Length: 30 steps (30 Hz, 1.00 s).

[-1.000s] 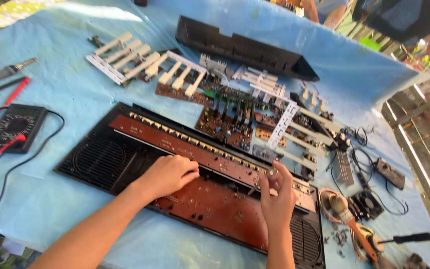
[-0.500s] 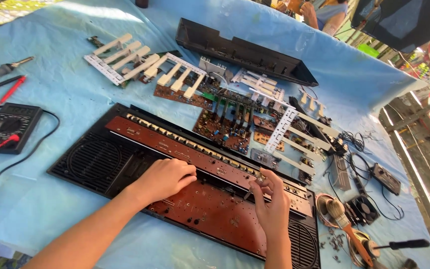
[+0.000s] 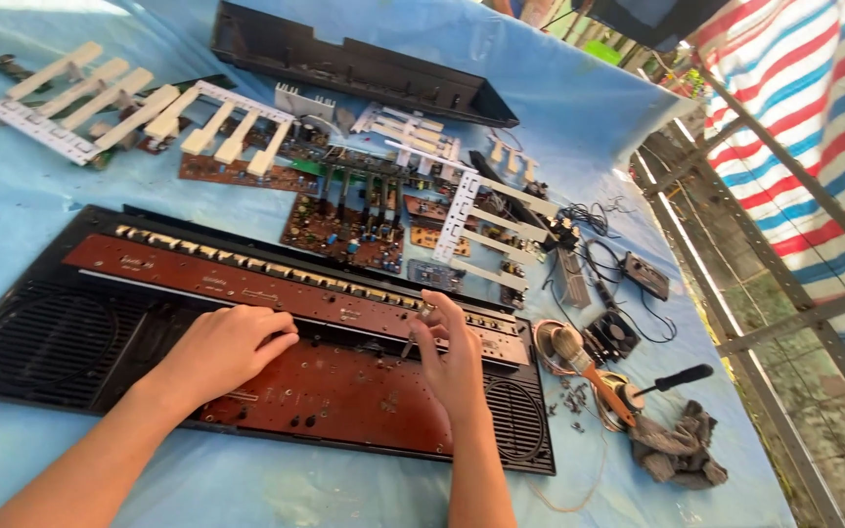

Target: The person uses a screwdriver to unscrew and remove screws from the back panel of a disassembled electronic device, likely a keyboard or synthesizer. The person then uses their fingers to pick up and handle small components on the exposed circuit board.

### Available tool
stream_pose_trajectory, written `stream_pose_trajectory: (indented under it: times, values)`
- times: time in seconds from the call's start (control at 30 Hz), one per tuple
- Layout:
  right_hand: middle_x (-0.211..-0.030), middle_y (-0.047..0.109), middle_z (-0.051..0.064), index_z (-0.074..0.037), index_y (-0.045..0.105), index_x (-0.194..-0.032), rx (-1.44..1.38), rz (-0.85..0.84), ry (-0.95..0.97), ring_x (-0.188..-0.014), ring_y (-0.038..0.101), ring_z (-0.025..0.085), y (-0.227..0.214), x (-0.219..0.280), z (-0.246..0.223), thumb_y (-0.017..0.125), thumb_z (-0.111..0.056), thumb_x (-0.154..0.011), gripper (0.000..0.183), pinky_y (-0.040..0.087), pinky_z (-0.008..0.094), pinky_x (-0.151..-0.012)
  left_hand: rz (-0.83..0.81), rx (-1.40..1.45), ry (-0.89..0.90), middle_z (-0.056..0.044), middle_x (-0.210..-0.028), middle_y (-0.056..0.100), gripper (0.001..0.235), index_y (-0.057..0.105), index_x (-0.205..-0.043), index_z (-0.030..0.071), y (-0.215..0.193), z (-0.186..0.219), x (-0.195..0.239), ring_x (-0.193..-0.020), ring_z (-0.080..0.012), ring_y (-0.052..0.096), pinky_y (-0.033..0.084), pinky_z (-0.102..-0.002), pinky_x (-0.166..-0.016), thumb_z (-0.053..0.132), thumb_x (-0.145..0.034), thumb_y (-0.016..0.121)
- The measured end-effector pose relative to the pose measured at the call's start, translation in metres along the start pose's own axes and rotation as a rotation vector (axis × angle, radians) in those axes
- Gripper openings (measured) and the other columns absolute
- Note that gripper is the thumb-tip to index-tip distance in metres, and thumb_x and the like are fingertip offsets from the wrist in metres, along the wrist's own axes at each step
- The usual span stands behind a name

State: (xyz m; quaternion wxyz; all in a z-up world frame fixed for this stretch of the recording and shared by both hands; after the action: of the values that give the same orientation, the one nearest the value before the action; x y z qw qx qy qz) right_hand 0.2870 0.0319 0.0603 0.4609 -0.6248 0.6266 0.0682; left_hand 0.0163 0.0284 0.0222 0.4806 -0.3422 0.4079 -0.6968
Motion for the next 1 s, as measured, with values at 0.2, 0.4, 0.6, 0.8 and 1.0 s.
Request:
stream_pose_trajectory:
  times: [0.2,0.4,0.6,0.8,1.0]
  values:
    - [-0.071,0.064,0.009,0.0,0.057,-0.128,0.028,0.079,0.036,-0.06,0.066,0.023,0.003,0.01,0.023,0.075,-0.007,-0.093,0.04,0.06,0.031,-0.055,0.017,0.027,-0.008,0.001,-0.108,0.08,0.031,0.071,-0.122,0.025,-0.002,0.002,-0.001,-0.105,-0.0246,0.076,0.062,-0.037,-0.091,0.038,-0.102,0.051]
    - [-0.092,0.067,0.007,-0.009,0.051,-0.144,0.042,-0.1,0.007,-0.076,0.065,0.018,-0.001,0.005,0.008,0.057,-0.01,-0.107,0.037,0.057,0.03,-0.069,-0.035,-0.003,-0.087,0.014,-0.1,0.08,0.026,0.074,-0.108,0.031,-0.003,0.002,-0.007,-0.093,-0.0124,0.076,0.061,-0.036,-0.077,0.045,-0.1,0.054]
    - [-0.072,0.056,0.001,-0.01,0.052,-0.127,0.044,0.078,0.1,-0.06,0.055,0.012,-0.01,0.004,0.003,0.074,-0.013,-0.096,0.038,0.052,0.025,-0.058,-0.035,0.014,-0.081,0.015,-0.104,0.079,0.027,0.074,-0.111,0.031,0.001,0.001,-0.005,-0.095,-0.0118,0.077,0.061,-0.036,-0.078,0.044,-0.1,0.055]
    - [-0.091,0.076,0.005,-0.01,0.053,-0.139,0.144,0.015,0.03,-0.069,0.069,0.014,0.0,0.009,0.019,0.066,-0.015,-0.101,0.04,0.06,0.027,-0.063,0.009,-0.029,-0.049,0.018,-0.108,0.078,0.027,0.072,-0.115,0.03,0.009,-0.005,-0.008,-0.095,-0.0119,0.077,0.063,-0.035,-0.078,0.045,-0.098,0.056]
    - [-0.09,0.071,0.009,-0.008,0.051,-0.136,0.108,0.051,0.041,-0.074,0.067,0.017,-0.007,0.007,0.012,0.07,-0.013,-0.099,0.042,0.059,0.027,-0.064,-0.025,-0.033,-0.027,0.017,-0.109,0.077,0.027,0.071,-0.117,0.031,0.013,-0.009,-0.012,-0.092,-0.0114,0.077,0.064,-0.035,-0.074,0.044,-0.099,0.056]
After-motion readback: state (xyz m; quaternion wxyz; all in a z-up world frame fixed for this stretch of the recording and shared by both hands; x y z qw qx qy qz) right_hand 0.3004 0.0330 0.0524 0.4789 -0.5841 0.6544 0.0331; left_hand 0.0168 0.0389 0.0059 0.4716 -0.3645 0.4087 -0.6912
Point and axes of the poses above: each hand's wrist, its own x-axis away from the middle knuckle, its own y-axis out of the palm, z = x × y, the point moved 4 cm from there along -x, towards the middle knuckle
